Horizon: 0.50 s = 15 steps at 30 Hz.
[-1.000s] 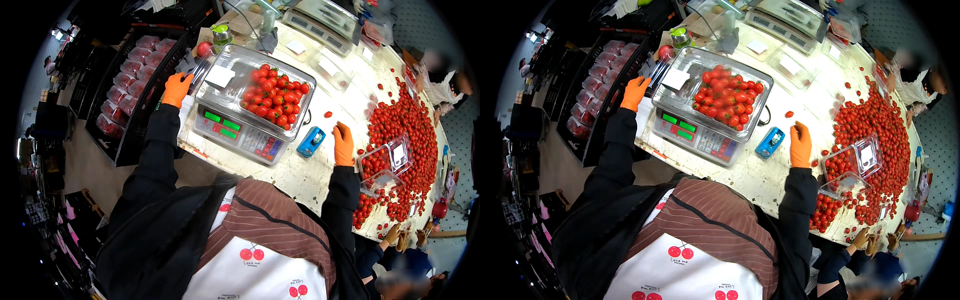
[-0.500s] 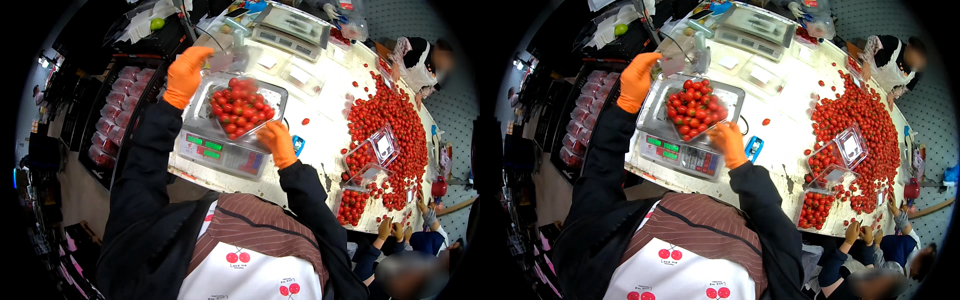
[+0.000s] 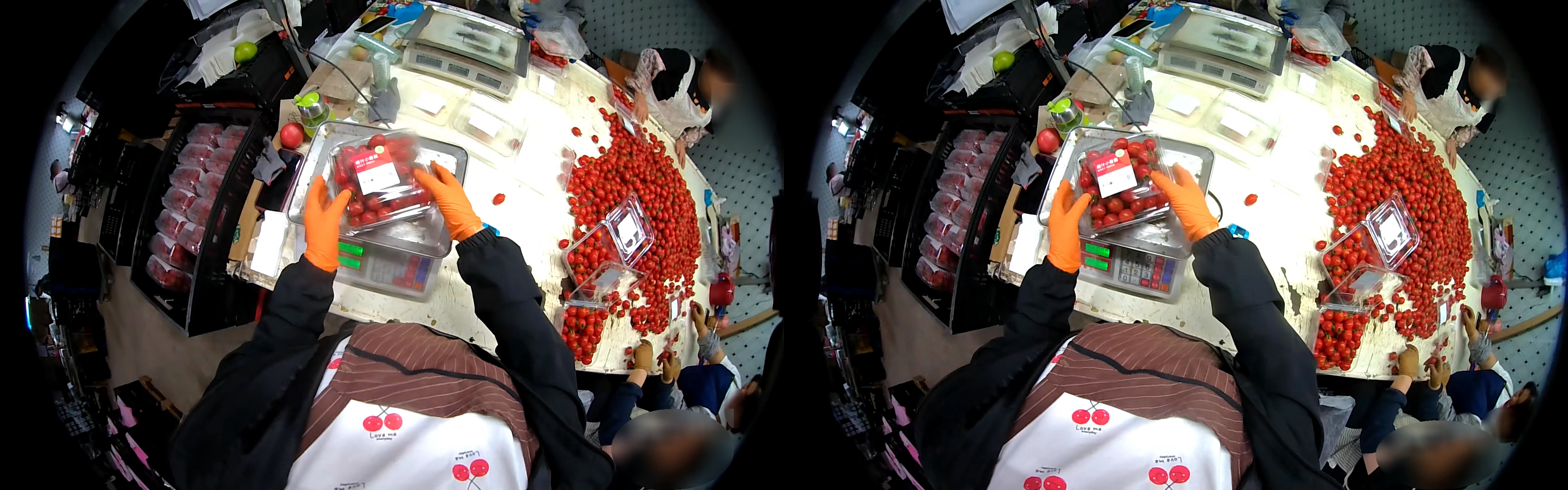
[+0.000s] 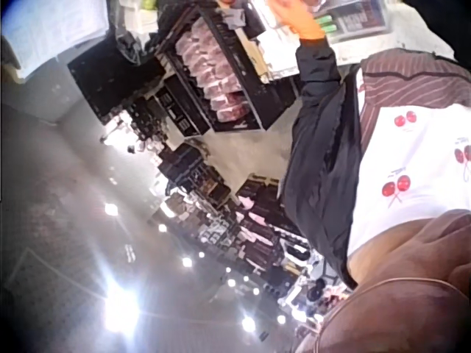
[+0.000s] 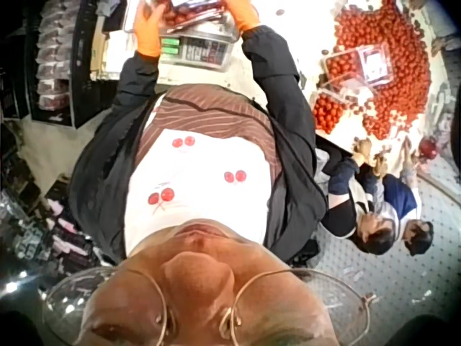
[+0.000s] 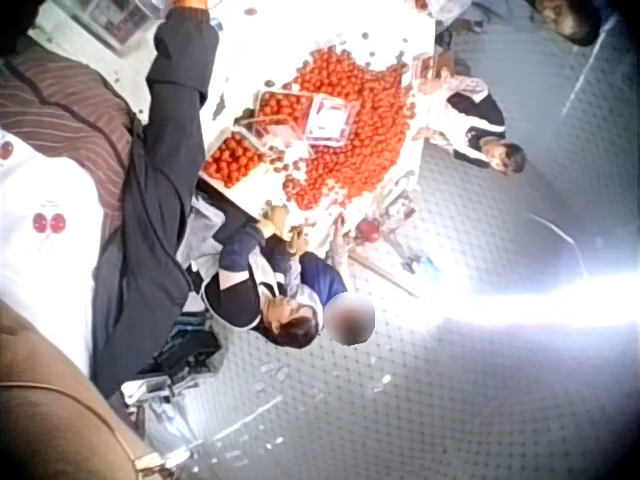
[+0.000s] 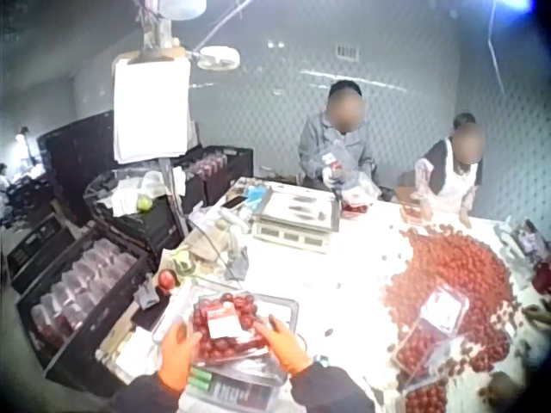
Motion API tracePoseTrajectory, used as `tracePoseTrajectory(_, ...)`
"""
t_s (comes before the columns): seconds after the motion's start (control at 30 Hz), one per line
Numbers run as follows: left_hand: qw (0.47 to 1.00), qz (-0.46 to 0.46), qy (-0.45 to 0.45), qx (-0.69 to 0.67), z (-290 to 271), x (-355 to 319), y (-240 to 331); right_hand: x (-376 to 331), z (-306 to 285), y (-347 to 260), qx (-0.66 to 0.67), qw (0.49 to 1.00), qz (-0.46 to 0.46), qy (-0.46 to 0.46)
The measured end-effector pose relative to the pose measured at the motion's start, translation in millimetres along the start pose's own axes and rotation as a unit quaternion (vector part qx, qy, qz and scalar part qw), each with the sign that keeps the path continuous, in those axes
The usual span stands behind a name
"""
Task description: The person packs cherry tomatoes into clear plastic containers on a work table, weighs each filled container on a digital scale, seals the containers with lids, and places them into a black crate. The person repeats this process multiple times while other workers sort tomatoes nearby.
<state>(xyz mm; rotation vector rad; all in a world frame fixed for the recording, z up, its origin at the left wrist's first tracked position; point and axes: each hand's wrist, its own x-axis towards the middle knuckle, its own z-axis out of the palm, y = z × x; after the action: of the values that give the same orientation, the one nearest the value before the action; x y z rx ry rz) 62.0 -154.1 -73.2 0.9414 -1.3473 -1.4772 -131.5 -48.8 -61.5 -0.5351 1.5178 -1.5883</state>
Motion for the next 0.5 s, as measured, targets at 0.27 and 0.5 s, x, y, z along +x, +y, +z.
tracePoseTrajectory(0.27,0.982,0.055,-0.16,-0.081,9,-12,31,-32,18,-6,0.151,0.988,-0.042,-0.008)
tracePoseTrajectory(0.5,0.966,-0.098,-0.141,-0.193,15,-23,60,-67,30,-38,0.18,0.981,-0.031,0.067)
